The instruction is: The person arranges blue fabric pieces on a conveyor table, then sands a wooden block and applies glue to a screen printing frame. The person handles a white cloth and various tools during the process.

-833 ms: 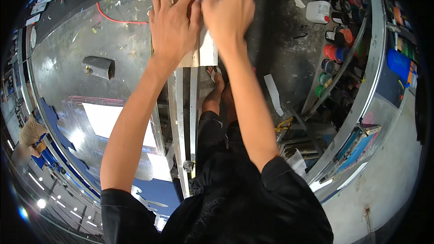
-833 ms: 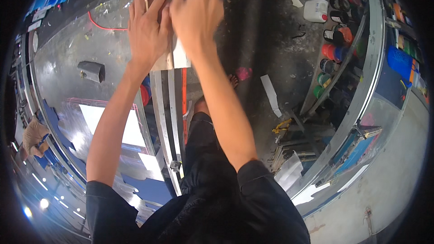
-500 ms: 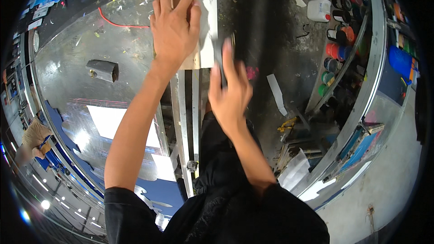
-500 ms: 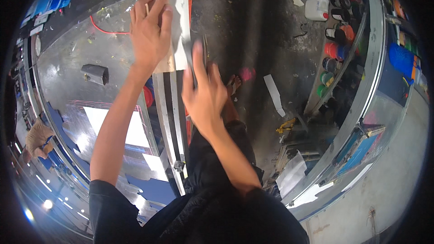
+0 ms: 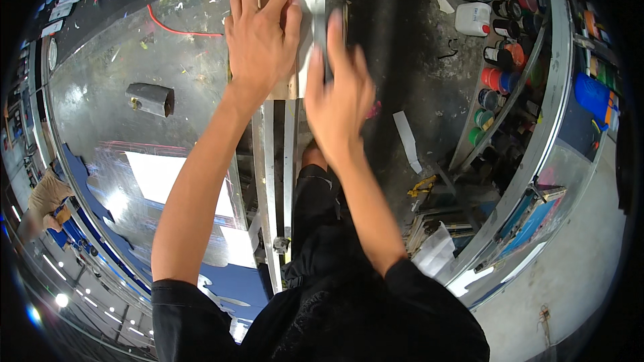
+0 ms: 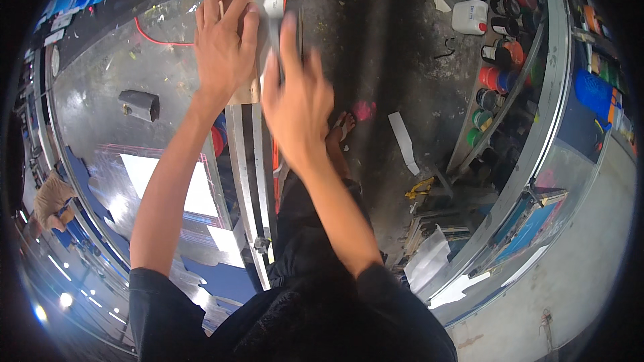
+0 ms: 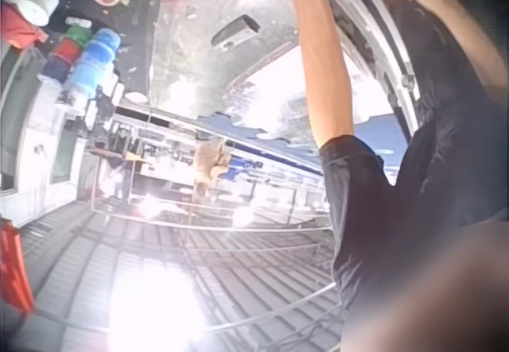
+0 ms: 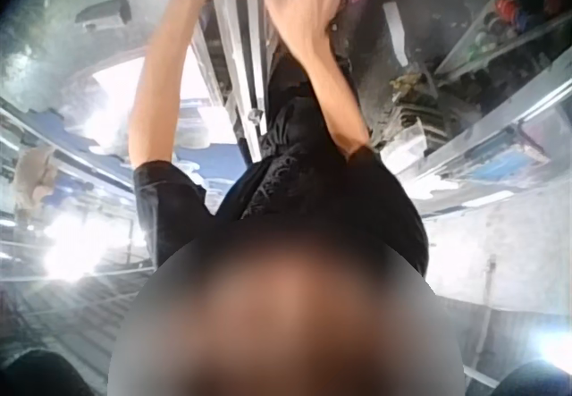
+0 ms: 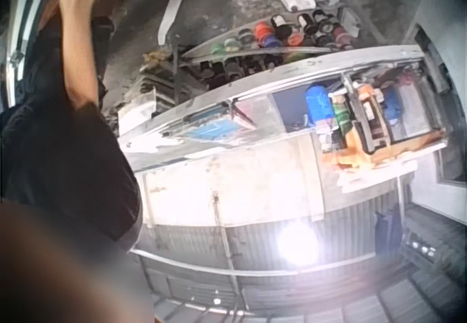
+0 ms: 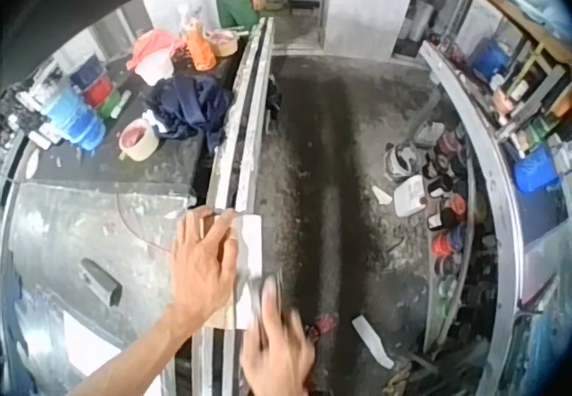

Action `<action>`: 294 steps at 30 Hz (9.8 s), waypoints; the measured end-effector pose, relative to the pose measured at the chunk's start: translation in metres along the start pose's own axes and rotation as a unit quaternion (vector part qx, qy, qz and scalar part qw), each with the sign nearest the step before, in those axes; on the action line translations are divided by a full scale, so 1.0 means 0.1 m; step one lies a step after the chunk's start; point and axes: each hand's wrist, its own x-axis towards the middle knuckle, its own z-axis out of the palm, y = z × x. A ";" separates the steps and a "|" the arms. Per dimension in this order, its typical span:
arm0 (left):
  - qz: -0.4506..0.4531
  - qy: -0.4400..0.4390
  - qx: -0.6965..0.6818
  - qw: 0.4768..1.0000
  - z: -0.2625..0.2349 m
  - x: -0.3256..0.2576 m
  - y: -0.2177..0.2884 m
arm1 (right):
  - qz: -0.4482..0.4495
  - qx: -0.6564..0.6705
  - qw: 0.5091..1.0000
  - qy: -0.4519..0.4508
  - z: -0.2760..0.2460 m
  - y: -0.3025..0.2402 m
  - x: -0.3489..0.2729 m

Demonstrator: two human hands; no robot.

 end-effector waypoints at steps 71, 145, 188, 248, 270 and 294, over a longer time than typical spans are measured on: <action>0.001 -0.002 -0.015 1.000 -0.19 0.02 0.18 | -0.019 0.013 1.000 -0.007 -0.18 0.04 -0.66; 0.120 0.058 -0.015 0.991 -1.10 -0.13 0.46 | 0.127 -0.037 0.989 0.062 -1.83 0.25 -1.16; -0.038 -0.050 0.032 0.998 -0.23 -0.29 0.33 | -0.003 0.012 0.999 -0.043 -0.32 0.04 -0.34; -0.022 -0.031 0.033 0.999 -0.11 -0.31 0.24 | -0.026 -0.001 1.000 -0.016 -0.03 0.14 0.20; -0.030 -0.023 0.040 0.998 -0.13 -0.37 0.22 | -0.012 0.048 0.998 -0.045 -0.23 0.09 -0.10; -0.032 -0.018 0.035 0.999 -0.15 -0.37 0.28 | -0.026 0.025 0.996 -0.076 -0.52 0.22 -0.88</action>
